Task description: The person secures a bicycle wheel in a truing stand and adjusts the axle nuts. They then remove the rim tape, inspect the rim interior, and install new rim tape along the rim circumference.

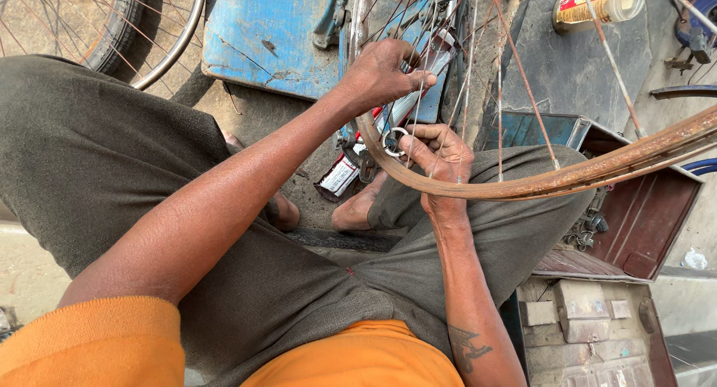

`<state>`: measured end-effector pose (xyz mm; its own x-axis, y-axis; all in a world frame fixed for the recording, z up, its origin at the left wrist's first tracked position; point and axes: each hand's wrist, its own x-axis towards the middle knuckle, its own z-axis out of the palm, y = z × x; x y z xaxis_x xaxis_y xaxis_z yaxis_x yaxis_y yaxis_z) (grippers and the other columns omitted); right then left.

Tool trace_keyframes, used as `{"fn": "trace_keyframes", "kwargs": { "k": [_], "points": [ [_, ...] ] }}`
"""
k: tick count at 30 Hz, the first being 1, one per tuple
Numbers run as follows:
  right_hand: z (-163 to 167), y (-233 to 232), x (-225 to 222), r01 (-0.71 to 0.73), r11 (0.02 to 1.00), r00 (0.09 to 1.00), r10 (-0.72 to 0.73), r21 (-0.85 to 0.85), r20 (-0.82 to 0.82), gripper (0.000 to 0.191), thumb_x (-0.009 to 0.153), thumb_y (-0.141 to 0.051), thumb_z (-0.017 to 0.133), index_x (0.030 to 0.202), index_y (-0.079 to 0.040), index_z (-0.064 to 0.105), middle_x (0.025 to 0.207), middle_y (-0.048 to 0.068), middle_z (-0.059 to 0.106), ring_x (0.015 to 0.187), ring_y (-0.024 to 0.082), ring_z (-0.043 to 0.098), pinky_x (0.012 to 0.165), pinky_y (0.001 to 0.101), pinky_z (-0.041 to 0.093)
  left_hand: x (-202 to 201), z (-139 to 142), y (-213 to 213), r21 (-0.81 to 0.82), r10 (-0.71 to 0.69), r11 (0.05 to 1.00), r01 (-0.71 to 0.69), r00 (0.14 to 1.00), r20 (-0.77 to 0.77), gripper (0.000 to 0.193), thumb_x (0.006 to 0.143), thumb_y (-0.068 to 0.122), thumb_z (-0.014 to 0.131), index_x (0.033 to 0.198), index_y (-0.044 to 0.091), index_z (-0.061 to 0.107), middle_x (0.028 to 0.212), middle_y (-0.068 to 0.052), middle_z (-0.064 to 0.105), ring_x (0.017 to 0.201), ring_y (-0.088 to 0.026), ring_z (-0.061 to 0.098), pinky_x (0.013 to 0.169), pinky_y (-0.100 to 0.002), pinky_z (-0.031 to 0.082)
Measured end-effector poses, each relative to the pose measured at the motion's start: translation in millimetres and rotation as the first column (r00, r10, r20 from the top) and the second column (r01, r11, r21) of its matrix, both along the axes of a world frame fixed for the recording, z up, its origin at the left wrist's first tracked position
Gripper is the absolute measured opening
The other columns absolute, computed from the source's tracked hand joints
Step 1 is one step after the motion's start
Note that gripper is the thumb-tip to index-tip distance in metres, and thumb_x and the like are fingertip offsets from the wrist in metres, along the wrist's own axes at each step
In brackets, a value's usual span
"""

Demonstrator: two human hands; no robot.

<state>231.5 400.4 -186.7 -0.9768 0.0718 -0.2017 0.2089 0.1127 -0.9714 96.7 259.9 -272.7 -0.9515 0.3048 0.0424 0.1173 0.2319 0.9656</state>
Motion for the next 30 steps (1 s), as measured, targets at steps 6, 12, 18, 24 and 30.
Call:
{"fn": "trace_keyframes", "kwargs": {
  "k": [6, 12, 18, 24, 30],
  "points": [
    [1, -1, -2, 0.020, 0.998, 1.000, -0.019, -0.066, 0.015, 0.023, 0.089, -0.003, 0.079, 0.108, 0.005, 0.069, 0.092, 0.010, 0.074, 0.076, 0.011, 0.068, 0.070, 0.0252, 0.057, 0, 5, -1, 0.009, 0.002, 1.000, -0.002, 1.000, 0.013, 0.049, 0.082, 0.048, 0.084, 0.083, 0.000, 0.074, 0.060, -0.009, 0.064, 0.056, -0.018, 0.063, 0.050, -0.041, 0.047],
    [7, -4, -5, 0.064, 0.990, 0.998, -0.062, -0.128, 0.019, 0.022, 0.093, -0.005, 0.074, 0.111, 0.007, 0.067, 0.091, 0.013, 0.073, 0.077, 0.015, 0.072, 0.068, 0.0294, 0.063, 3, 16, 1, -0.147, 0.038, 0.989, -0.018, 0.990, 0.133, 0.051, 0.080, 0.052, 0.084, 0.080, 0.002, 0.073, 0.055, -0.010, 0.060, 0.053, -0.020, 0.061, 0.047, -0.042, 0.043],
    [11, 7, -12, 0.078, 0.980, 0.996, -0.084, -0.181, -0.023, 0.026, 0.096, -0.007, 0.071, 0.115, 0.010, 0.065, 0.088, 0.014, 0.071, 0.075, 0.019, 0.075, 0.068, 0.0356, 0.068, 10, 29, -7, -0.173, 0.232, 0.944, -0.280, 0.939, -0.255, 0.045, 0.076, 0.041, 0.087, 0.059, 0.003, 0.070, 0.052, -0.009, 0.062, 0.052, -0.022, 0.062, 0.038, -0.043, 0.048],
    [4, 7, -25, 0.039, 0.999, 0.998, -0.040, 0.018, 0.041, 0.025, 0.096, -0.008, 0.071, 0.113, 0.010, 0.067, 0.092, 0.015, 0.074, 0.077, 0.019, 0.075, 0.065, 0.0332, 0.066, 10, 54, -29, -0.013, -0.033, 0.999, 0.041, 0.924, 0.381, 0.042, 0.097, 0.025, 0.069, 0.064, -0.002, 0.069, 0.051, -0.014, 0.066, 0.040, -0.020, 0.069, 0.032, -0.032, 0.055],
    [2, 8, -25, -0.007, 0.995, 0.991, 0.020, -0.096, 0.133, 0.026, 0.093, -0.007, 0.075, 0.112, 0.010, 0.069, 0.092, 0.015, 0.075, 0.076, 0.017, 0.073, 0.066, 0.0292, 0.064, 17, 69, -35, 0.018, -0.116, 0.993, 0.118, 0.910, 0.398, 0.041, 0.098, 0.022, 0.065, 0.066, -0.002, 0.070, 0.054, -0.016, 0.069, 0.042, -0.022, 0.072, 0.035, -0.034, 0.058]
  ]
}}
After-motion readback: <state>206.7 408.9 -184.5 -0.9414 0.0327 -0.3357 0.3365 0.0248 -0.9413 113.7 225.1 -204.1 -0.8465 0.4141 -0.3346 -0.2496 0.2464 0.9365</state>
